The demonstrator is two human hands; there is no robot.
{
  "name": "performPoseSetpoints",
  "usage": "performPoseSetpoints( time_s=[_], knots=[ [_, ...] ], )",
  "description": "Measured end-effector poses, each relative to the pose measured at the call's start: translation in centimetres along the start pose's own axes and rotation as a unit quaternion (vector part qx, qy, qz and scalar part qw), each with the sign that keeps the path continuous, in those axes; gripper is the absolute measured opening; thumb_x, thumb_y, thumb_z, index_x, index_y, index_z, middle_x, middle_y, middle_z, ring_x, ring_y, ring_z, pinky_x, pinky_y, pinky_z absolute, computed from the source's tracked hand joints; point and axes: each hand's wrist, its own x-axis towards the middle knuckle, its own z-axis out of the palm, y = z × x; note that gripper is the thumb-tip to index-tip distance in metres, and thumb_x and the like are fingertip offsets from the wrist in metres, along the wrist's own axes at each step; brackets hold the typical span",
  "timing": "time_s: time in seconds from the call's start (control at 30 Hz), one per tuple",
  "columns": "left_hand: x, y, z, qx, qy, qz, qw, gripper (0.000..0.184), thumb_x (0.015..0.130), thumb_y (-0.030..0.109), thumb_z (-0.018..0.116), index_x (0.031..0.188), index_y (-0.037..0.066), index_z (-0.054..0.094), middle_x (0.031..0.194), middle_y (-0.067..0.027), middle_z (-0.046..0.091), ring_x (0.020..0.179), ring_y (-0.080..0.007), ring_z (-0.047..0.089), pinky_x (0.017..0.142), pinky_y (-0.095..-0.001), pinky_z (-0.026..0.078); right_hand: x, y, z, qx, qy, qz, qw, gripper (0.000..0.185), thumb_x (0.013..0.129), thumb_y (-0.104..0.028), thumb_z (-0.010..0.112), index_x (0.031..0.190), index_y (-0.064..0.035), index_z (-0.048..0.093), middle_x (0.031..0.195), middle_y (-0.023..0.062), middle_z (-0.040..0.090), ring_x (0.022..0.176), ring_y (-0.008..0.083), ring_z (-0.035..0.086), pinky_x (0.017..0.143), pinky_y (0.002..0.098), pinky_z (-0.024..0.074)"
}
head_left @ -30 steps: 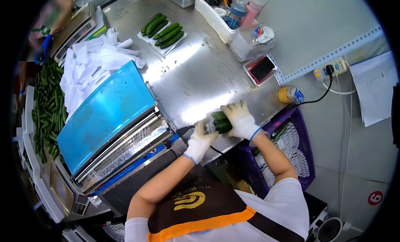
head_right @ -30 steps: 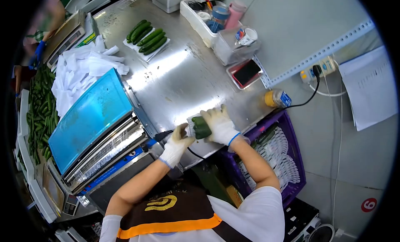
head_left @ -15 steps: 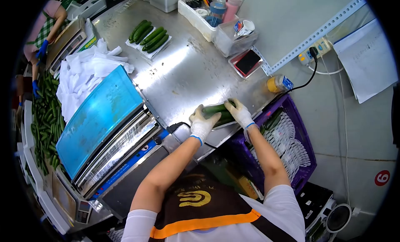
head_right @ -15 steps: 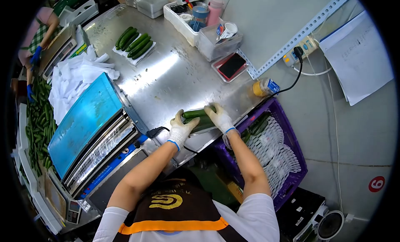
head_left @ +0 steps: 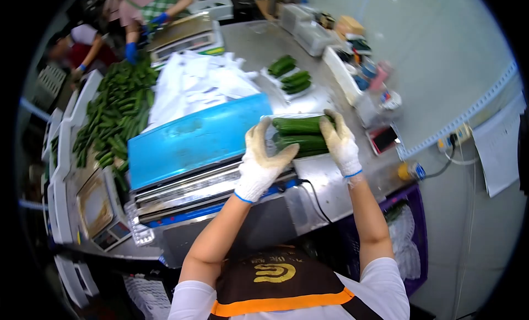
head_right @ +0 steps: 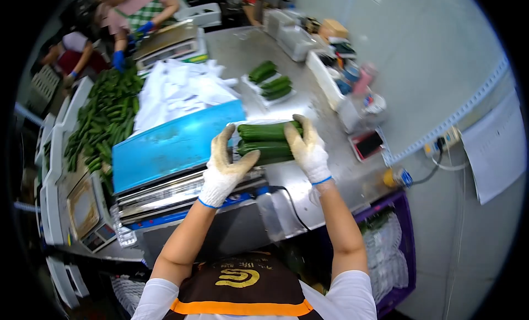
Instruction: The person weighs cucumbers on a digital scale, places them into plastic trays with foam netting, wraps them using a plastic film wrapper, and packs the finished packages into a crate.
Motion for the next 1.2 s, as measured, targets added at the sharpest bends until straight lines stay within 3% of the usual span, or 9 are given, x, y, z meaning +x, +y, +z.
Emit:
performPoseSetpoints(
  time_s=[0.27, 0.4, 0.57, 0.67, 0.8, 0.87, 0.93, 1.07, 1.2],
  knots=[
    [0.1, -5.2, -17.8, 0.139, 0.13, -0.154, 0.97, 0.081, 0.087, 0.048, 0.068, 0.144, -0.002, 0.04, 0.141, -0.0258, 0.046, 0.129, -0.0384, 0.049, 0.105, -0.043, 0.042, 1.0, -11.7, 18.6, -0.063, -0.234, 0.026, 0.97, 0.071, 0.09, -0.059, 0.055, 0.135, -0.004, 0.053, 0.129, 0.0301, 0.054, 0.119, 0.044, 0.055, 0.104, 0.0441, 0.0417],
    [-0.1, -5.9, -22.9, 0.215, 0.028, -0.252, 0.943, 0.073, 0.091, 0.049, 0.061, 0.141, -0.002, 0.045, 0.14, -0.0271, 0.047, 0.126, -0.0412, 0.05, 0.104, -0.0439, 0.042, -0.5, -14.1, 22.5, -0.144, -0.253, -0.014, 0.957, 0.07, 0.089, -0.059, 0.055, 0.135, -0.0062, 0.054, 0.13, 0.029, 0.054, 0.122, 0.0425, 0.053, 0.104, 0.0446, 0.0417],
    [-0.2, -7.2, -24.2, 0.358, 0.098, 0.011, 0.929, 0.06, 0.091, 0.041, 0.062, 0.137, 0.004, 0.051, 0.136, -0.0305, 0.051, 0.126, -0.0444, 0.049, 0.105, -0.045, 0.041, -0.2, -14.1, 22.4, -0.162, -0.268, -0.011, 0.95, 0.07, 0.089, -0.061, 0.054, 0.134, -0.0075, 0.057, 0.127, 0.028, 0.058, 0.121, 0.0417, 0.055, 0.104, 0.0448, 0.043],
    [0.2, -8.7, -23.4, 0.307, -0.015, 0.064, 0.949, 0.053, 0.094, 0.036, 0.058, 0.135, 0.004, 0.053, 0.137, -0.0298, 0.05, 0.126, -0.0441, 0.049, 0.106, -0.0458, 0.04, -0.2, -14.3, 22.5, -0.167, -0.262, -0.015, 0.95, 0.07, 0.089, -0.061, 0.054, 0.133, -0.0068, 0.057, 0.126, 0.0285, 0.059, 0.119, 0.0425, 0.056, 0.103, 0.0449, 0.0434],
    [-0.7, -10.4, -25.2, 0.298, 0.036, -0.149, 0.942, 0.04, 0.095, 0.034, 0.059, 0.121, 0.005, 0.064, 0.125, -0.0219, 0.062, 0.116, -0.0414, 0.058, 0.102, -0.0435, 0.046, 0.0, -13.6, 22.6, -0.152, -0.248, -0.04, 0.956, 0.062, 0.092, -0.054, 0.056, 0.131, -0.0058, 0.058, 0.123, 0.0278, 0.062, 0.116, 0.0412, 0.059, 0.101, 0.0433, 0.0449],
    [-1.7, -16.9, -27.0, 0.436, 0.163, 0.117, 0.877, 0.03, 0.092, 0.032, 0.064, 0.101, 0.005, 0.072, 0.108, -0.021, 0.066, 0.102, -0.039, 0.061, 0.087, -0.0469, 0.053, 0.4, -12.8, 22.3, -0.119, -0.241, -0.044, 0.962, 0.06, 0.093, -0.051, 0.057, 0.132, -0.0053, 0.057, 0.123, 0.0266, 0.062, 0.116, 0.0402, 0.059, 0.1, 0.0426, 0.0455],
    [-1.8, -12.6, -28.4, 0.414, 0.253, 0.118, 0.866, 0.028, 0.088, 0.023, 0.07, 0.109, 0.005, 0.068, 0.102, -0.0159, 0.067, 0.096, -0.0326, 0.061, 0.083, -0.046, 0.051, 1.2, -12.1, 21.4, -0.066, -0.228, -0.027, 0.971, 0.062, 0.092, -0.051, 0.057, 0.134, -0.0046, 0.055, 0.127, 0.0245, 0.06, 0.118, 0.0399, 0.058, 0.1, 0.043, 0.0453],
    [-2.2, -10.2, -27.7, 0.286, 0.138, 0.064, 0.946, 0.048, 0.082, 0.024, 0.075, 0.124, 0.006, 0.061, 0.103, -0.0146, 0.067, 0.098, -0.0315, 0.06, 0.086, -0.0416, 0.05, 0.8, -11.8, 19.2, 0.079, -0.15, -0.033, 0.985, 0.054, 0.084, -0.026, 0.075, 0.126, 0.0028, 0.057, 0.11, 0.0164, 0.066, 0.096, 0.0214, 0.064, 0.086, 0.033, 0.0528],
    [-1.6, -9.9, -24.8, 0.255, 0.043, 0.02, 0.966, 0.063, 0.079, 0.021, 0.078, 0.136, 0.008, 0.054, 0.103, -0.0128, 0.065, 0.09, -0.0238, 0.061, 0.077, -0.0352, 0.054, -1.1, -12.2, 18.8, 0.027, -0.269, -0.036, 0.962, 0.053, 0.077, -0.023, 0.081, 0.117, 0.0023, 0.057, 0.104, 0.0122, 0.065, 0.092, 0.0168, 0.063, 0.083, 0.0309, 0.0539]
  ],
)
